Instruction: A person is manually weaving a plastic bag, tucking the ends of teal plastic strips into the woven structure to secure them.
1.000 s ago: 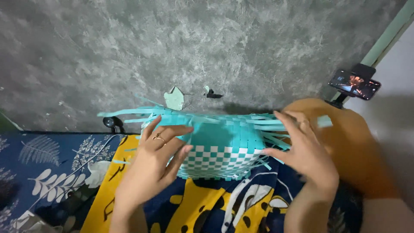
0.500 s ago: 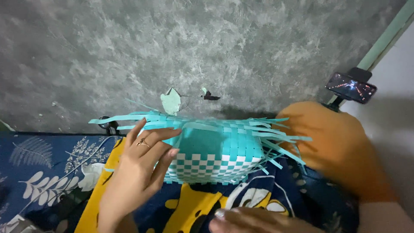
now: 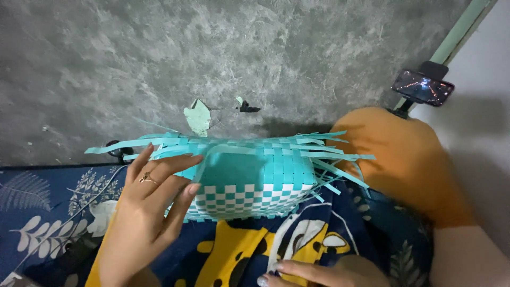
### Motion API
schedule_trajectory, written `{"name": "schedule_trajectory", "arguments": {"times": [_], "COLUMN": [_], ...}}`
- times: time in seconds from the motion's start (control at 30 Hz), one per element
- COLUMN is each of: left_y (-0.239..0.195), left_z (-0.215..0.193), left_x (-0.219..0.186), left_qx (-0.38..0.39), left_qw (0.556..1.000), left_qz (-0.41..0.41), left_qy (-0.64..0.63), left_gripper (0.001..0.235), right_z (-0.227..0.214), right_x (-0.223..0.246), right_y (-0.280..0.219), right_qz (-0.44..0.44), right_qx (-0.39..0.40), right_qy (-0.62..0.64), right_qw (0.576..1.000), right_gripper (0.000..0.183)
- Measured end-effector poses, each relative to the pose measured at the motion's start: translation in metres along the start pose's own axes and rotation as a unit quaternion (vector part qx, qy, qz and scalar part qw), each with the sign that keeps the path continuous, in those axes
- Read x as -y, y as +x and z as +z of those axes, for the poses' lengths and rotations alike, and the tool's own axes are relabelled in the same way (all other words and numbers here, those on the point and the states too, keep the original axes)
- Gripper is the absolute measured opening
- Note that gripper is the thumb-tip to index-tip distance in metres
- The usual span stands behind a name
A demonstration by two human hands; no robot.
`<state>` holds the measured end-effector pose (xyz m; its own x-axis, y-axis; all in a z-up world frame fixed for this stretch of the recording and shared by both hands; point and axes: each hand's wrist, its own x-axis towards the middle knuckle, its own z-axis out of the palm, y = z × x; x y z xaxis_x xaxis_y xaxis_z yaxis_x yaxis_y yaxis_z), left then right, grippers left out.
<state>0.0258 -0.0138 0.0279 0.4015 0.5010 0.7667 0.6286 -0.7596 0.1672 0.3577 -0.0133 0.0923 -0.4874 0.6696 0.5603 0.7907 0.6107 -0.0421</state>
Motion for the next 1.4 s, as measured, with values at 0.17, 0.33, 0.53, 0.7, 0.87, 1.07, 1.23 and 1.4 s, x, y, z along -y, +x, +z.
{"name": "schedule_trajectory", "arguments": {"times": [0.17,0.33,0.53,0.7,0.87,1.07,1.23,1.4], "left_y": [0.000,0.002,0.002,0.000,-0.002,-0.002,0.002,0.002], "left_z": [0.000,0.003,0.002,0.003,0.006,0.007,0.006,0.008], "left_x": [0.001,-0.002,-0.001,0.001,0.002,0.003,0.001,-0.002], "left_qx": [0.009,0.010,0.007,0.022,0.024,0.024,0.024,0.011], "left_qw": [1.000,1.000,1.000,1.000,0.999,1.000,1.000,1.000], "left_qz": [0.000,-0.002,0.000,-0.003,-0.021,-0.012,0.000,0.001], "left_qy": [0.004,0.001,0.000,0.000,0.004,0.012,0.014,0.009], "left_gripper": [0.017,0.018,0.019,0.018,0.018,0.018,0.019,0.018], "right_z": [0.005,0.007,0.001,-0.001,0.001,-0.004,0.003,0.002], "right_x": [-0.006,-0.002,0.001,-0.006,-0.007,-0.003,-0.012,0.001], "right_y": [-0.001,0.001,0.002,-0.001,0.004,0.011,0.004,0.004], "right_qz": [-0.009,0.057,0.003,-0.023,0.086,0.136,0.077,0.062], "right_qx": [-0.009,0.035,-0.002,-0.002,0.080,0.152,0.092,0.060], "right_qy": [-0.046,-0.135,-0.074,-0.065,-0.124,-0.133,-0.146,-0.173], "right_qw": [0.999,0.989,0.997,0.998,0.985,0.970,0.982,0.981], "right_gripper": [0.032,0.025,0.023,0.031,0.010,0.017,0.011,0.013]}}
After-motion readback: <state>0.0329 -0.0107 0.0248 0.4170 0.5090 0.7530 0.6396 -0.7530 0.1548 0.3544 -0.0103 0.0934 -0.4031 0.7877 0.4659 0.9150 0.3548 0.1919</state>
